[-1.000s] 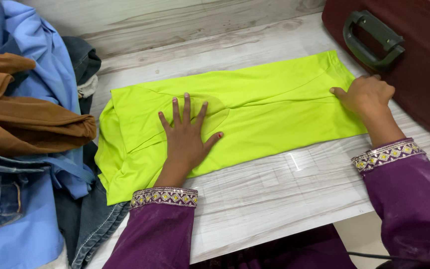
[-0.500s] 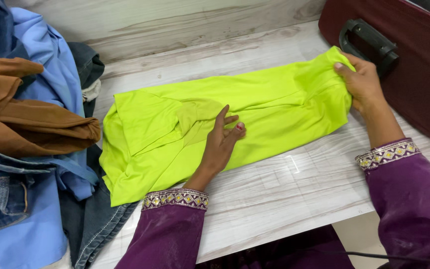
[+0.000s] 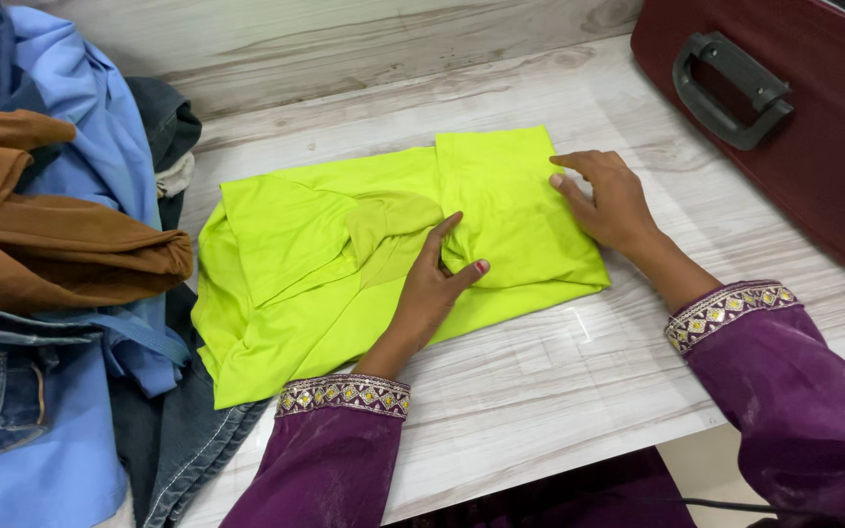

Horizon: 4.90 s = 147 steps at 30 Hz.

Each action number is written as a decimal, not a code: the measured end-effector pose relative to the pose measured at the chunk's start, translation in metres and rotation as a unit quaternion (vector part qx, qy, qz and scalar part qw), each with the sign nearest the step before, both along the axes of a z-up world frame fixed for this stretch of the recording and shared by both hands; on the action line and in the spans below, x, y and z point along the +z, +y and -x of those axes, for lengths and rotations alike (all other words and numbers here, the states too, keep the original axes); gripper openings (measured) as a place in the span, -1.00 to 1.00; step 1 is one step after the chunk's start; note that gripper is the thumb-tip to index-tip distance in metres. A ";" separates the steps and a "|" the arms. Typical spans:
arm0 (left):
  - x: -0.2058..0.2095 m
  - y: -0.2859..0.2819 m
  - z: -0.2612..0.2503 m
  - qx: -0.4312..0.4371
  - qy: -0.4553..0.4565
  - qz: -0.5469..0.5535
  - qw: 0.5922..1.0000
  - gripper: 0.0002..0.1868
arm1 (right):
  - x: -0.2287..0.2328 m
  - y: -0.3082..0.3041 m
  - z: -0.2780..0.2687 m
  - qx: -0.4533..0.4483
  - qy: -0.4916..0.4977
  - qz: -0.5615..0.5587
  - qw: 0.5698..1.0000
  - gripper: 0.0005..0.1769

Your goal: The person folds a neon green shirt on a white table, smoothing the fabric and folding the sleeves and body into a compact rectangle. The person then places the folded shirt into a maroon suitcase.

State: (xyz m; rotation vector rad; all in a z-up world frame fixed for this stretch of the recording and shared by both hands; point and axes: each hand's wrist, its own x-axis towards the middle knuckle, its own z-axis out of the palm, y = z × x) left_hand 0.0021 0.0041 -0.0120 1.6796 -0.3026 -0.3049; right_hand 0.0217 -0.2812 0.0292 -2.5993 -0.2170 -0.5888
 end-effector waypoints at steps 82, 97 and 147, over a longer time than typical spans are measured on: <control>0.009 -0.011 0.021 0.050 -0.367 -0.302 0.878 -0.31 | -0.033 -0.038 -0.070 -0.035 0.228 -0.265 0.936 -0.32; 0.016 -0.030 0.055 -0.048 -0.413 -0.407 0.814 -0.34 | -0.037 0.007 -0.041 -0.091 -0.118 0.156 0.976 -0.56; 0.025 -0.021 0.052 0.013 -0.376 -0.386 0.843 -0.51 | 0.057 -0.029 -0.004 -0.021 0.278 -0.170 0.945 -0.72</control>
